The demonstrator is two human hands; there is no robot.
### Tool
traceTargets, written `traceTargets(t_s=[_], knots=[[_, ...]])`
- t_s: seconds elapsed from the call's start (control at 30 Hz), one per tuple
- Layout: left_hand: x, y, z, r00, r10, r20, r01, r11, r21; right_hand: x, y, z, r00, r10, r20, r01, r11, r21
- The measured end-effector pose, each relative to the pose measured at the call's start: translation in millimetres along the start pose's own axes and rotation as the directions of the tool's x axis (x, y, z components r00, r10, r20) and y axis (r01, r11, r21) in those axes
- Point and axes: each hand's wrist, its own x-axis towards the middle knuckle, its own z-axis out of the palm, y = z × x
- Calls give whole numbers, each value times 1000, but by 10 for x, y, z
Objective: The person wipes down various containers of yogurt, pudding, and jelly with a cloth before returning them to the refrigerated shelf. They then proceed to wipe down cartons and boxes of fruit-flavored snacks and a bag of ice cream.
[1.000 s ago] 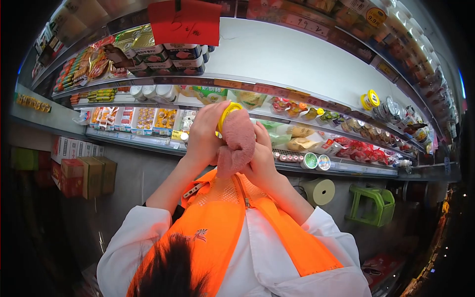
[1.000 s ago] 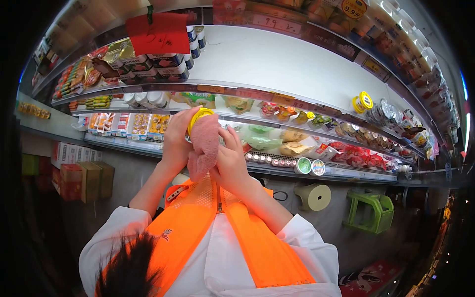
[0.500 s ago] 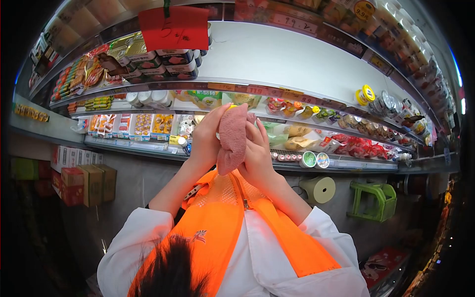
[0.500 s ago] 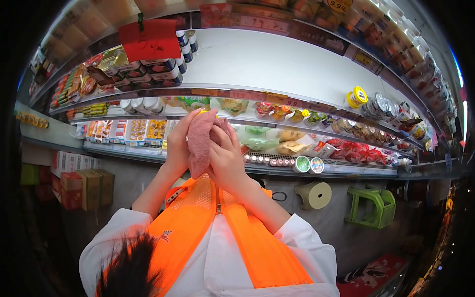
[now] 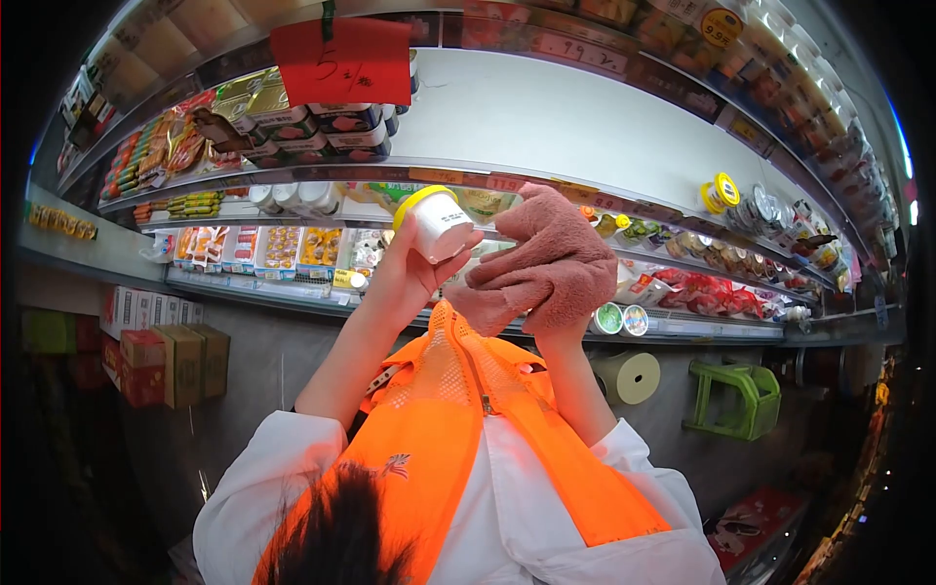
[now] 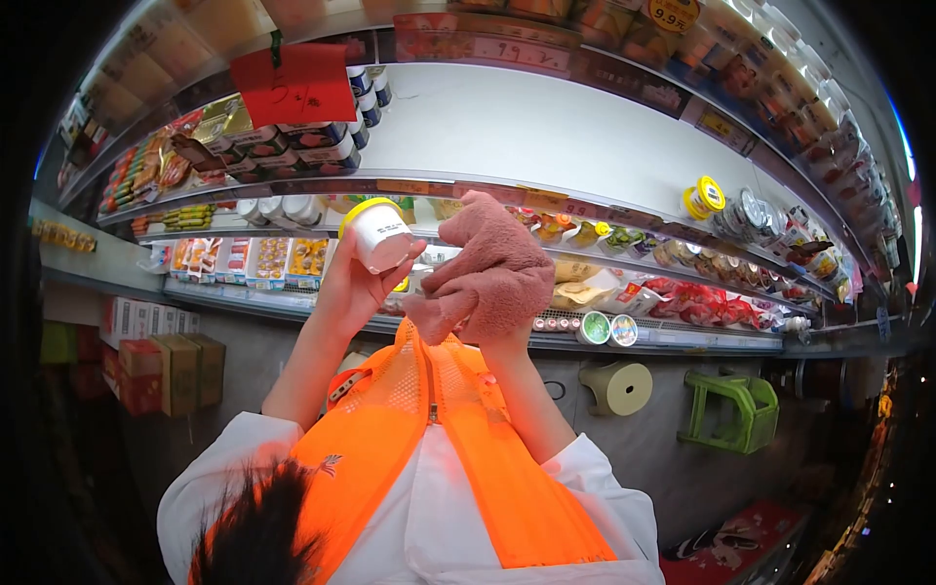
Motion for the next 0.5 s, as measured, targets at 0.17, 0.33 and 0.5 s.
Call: traceTargets(t_s=[0.17, 0.33, 0.5], knots=[[32, -42, -104, 998, -60, 12, 61, 997, -47, -57, 360, -351, 969, -152, 196, 219, 894, -390], [-10, -77, -69, 999, -42, 24, 39, 995, 86, 42, 437, -249, 950, -250, 185, 276, 953, -128], [-12, -112, 10, 975, -17, 221, -16, 989, 147, -107, 329, -153, 958, -88, 271, 87, 996, 16]])
